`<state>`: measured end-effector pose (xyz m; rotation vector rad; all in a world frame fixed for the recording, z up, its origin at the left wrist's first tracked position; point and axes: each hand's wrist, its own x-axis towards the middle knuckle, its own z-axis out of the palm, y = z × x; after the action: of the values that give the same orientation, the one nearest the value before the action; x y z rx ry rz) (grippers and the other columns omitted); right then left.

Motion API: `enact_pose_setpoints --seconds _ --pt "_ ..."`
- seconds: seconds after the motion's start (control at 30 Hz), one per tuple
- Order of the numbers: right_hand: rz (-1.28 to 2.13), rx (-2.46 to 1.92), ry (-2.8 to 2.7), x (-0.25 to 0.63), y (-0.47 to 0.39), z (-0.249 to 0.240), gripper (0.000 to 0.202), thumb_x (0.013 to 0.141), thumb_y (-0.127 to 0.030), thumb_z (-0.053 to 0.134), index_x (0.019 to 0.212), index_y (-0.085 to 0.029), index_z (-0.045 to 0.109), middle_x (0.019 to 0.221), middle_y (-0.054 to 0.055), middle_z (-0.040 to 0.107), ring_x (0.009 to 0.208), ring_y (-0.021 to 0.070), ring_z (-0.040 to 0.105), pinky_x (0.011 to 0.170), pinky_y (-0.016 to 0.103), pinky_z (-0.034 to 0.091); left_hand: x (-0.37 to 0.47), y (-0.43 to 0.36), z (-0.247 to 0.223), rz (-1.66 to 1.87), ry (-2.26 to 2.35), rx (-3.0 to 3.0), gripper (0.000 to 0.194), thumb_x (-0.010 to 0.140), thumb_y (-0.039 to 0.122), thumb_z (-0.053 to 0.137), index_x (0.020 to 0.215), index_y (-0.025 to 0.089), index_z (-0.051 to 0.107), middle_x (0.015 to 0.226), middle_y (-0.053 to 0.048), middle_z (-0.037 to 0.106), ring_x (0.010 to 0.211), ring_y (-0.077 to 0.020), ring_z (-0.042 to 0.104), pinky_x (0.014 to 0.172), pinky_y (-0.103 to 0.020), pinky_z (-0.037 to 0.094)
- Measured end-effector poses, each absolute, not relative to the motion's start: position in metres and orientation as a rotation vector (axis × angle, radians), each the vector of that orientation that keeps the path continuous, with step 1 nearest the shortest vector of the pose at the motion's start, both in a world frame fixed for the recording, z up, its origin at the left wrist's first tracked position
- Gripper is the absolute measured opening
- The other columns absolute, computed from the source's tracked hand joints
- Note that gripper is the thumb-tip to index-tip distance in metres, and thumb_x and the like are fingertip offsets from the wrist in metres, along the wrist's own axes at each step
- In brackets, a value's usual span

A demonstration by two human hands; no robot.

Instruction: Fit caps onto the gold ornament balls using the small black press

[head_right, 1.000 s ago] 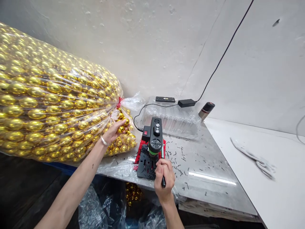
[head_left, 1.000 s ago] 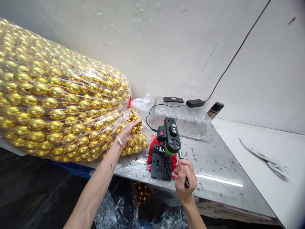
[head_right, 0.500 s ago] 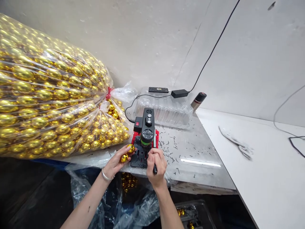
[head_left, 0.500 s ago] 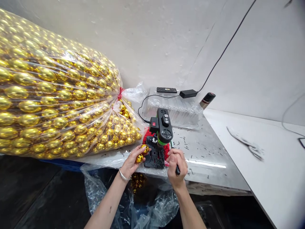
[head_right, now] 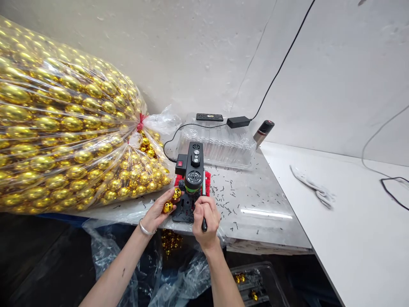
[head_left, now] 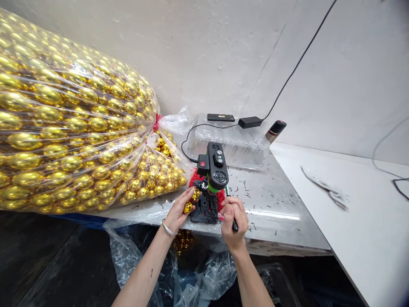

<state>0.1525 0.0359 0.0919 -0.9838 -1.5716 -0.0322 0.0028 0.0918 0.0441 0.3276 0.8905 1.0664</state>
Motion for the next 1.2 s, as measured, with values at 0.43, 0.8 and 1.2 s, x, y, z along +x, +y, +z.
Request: enact_pose_setpoints --seconds 0.43,0.8,1.2 --pt "-0.014 -0.981 -1.587 0.153 0.036 0.093 0.025 0.087 -0.003 0.039 0.07 -0.02 0.047 0.066 0.0 0.051 0.073 0.0134 0.054 0.062 0.027 0.043 0.018 0.087 0.03 1.117 1.09 0.782 0.043 0.056 0.025 0.08 0.093 0.015 0.06 0.082 -0.003 0.069 0.073 -0.0142 0.064 0.061 -0.023 0.05" --pt "0.012 -0.975 -1.614 0.155 0.034 0.094 0.024 0.086 -0.003 0.039 0.07 -0.019 0.046 0.069 0.001 0.05 0.073 0.0126 0.053 0.062 0.026 0.043 0.03 0.086 0.023 1.015 1.438 1.487 0.036 0.072 0.023 0.069 0.108 0.02 0.062 0.101 -0.006 0.071 0.095 -0.0217 0.066 0.088 -0.036 0.049" --pt "0.024 -0.99 -1.59 0.154 0.032 0.081 0.023 0.086 -0.006 0.038 0.071 -0.019 0.048 0.072 0.002 0.052 0.074 0.0143 0.054 0.064 0.029 0.045 0.027 0.081 0.026 1.045 1.423 1.847 0.031 0.071 0.026 0.072 0.101 0.02 0.07 0.102 -0.01 0.071 0.094 -0.0268 0.061 0.087 -0.039 0.046"
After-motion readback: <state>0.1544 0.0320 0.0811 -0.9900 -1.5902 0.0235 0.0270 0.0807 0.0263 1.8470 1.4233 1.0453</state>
